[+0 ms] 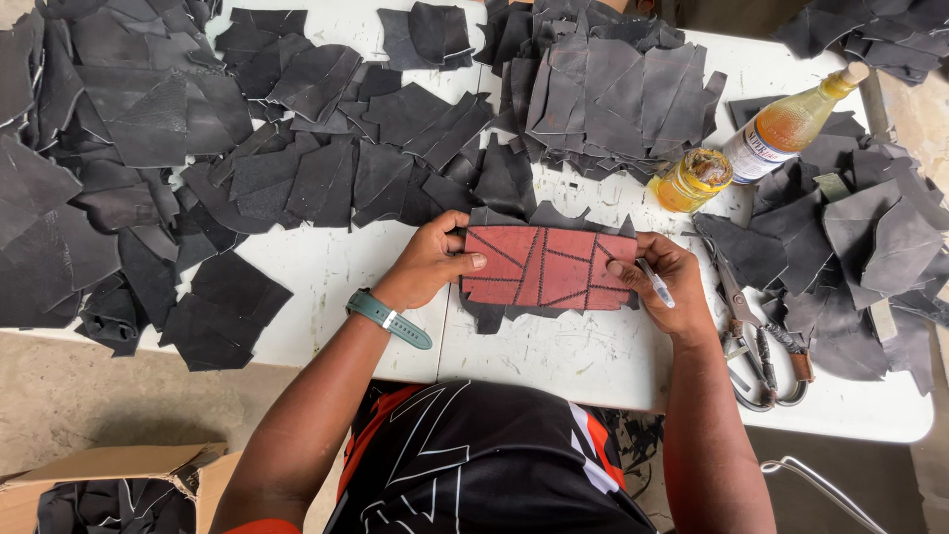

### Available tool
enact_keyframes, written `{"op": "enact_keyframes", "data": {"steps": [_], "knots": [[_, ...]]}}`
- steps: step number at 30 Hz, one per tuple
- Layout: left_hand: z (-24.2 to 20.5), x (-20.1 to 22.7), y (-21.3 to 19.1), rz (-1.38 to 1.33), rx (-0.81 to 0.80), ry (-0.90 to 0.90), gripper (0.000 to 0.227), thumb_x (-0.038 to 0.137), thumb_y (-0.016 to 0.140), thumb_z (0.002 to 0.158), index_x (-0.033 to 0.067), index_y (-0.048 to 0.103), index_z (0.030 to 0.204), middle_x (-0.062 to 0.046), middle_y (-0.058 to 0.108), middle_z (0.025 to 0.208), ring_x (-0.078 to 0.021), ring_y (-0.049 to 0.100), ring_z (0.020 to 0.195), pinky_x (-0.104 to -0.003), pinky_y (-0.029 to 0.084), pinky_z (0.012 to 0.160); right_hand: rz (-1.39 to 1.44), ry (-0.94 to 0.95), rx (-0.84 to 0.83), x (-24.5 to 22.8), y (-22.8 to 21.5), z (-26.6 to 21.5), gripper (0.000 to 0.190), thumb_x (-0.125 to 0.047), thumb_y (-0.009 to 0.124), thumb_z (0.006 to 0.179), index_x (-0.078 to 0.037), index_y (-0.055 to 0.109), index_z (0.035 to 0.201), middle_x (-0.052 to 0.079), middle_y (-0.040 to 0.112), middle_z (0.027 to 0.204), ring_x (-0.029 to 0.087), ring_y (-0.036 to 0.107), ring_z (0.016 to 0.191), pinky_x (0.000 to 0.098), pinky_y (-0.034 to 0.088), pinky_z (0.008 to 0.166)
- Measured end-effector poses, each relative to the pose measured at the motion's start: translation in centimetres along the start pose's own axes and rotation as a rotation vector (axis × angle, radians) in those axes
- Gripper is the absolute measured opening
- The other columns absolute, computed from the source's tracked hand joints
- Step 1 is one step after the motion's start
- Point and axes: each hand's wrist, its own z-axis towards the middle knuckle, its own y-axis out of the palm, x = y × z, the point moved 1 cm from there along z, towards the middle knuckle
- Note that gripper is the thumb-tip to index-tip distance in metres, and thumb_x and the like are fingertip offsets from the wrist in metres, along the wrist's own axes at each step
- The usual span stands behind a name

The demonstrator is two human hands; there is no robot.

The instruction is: The person uses a white marker to draw lines on a red patterned piece of material. They repeatedly pick up black material pieces, align them with the red pattern, and mark them accordingly.

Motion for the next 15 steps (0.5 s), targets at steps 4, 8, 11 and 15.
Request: {"op": "enact_keyframes", "data": {"steps": [4, 8, 11, 15], "knots": [[0.26, -0.18, -0.33, -0.003, -0.011, -0.029, 0.050, 0.003, 0.071, 0.089, -0.0003, 0.049, 0.133, -0.017, 0.076, 0.106, -0.0202, 0.075, 0.093, -0.034, 0.062, 0.074, -0.032, 0.044, 0.024, 0.02, 0.13, 0.01, 0.027, -0.003, 0.080, 0.087, -0.002, 0.067, 0.110, 0.000, 0.071, 0.091, 0.004, 0.059, 0.077, 0.0213, 0.047, 0.069], [0.48, -0.21, -0.51, 0.030, -0.003, -0.075, 0.050, 0.004, 0.072, 0.089, 0.0018, 0.049, 0.133, -0.016, 0.076, 0.104, -0.0184, 0.073, 0.091, -0.032, 0.058, 0.067, -0.068, 0.011, 0.011, -0.18, 0.13, 0.02, 0.025, -0.004, 0.080, 0.087, -0.003, 0.068, 0.109, -0.001, 0.071, 0.090, 0.004, 0.058, 0.078, 0.0210, 0.047, 0.070], [0.28, -0.38, -0.56, 0.044, -0.001, -0.075, 0.051, 0.005, 0.072, 0.089, 0.0020, 0.047, 0.134, -0.015, 0.076, 0.103, -0.0174, 0.073, 0.089, -0.031, 0.055, 0.063, -0.069, 0.010, 0.000, -0.13, 0.24, -0.17, 0.024, -0.005, 0.080, 0.087, -0.003, 0.067, 0.108, -0.002, 0.071, 0.089, 0.003, 0.058, 0.078, 0.0208, 0.047, 0.070], [0.48, -0.19, -0.53, 0.017, -0.013, -0.074, 0.052, 0.005, 0.071, 0.088, 0.0024, 0.046, 0.134, -0.015, 0.077, 0.103, -0.0175, 0.073, 0.089, -0.032, 0.057, 0.064, -0.102, 0.007, 0.029, -0.11, 0.19, 0.00, 0.025, -0.004, 0.083, 0.088, -0.002, 0.068, 0.107, -0.001, 0.065, 0.084, 0.005, 0.053, 0.075, 0.0221, 0.044, 0.068]]}}
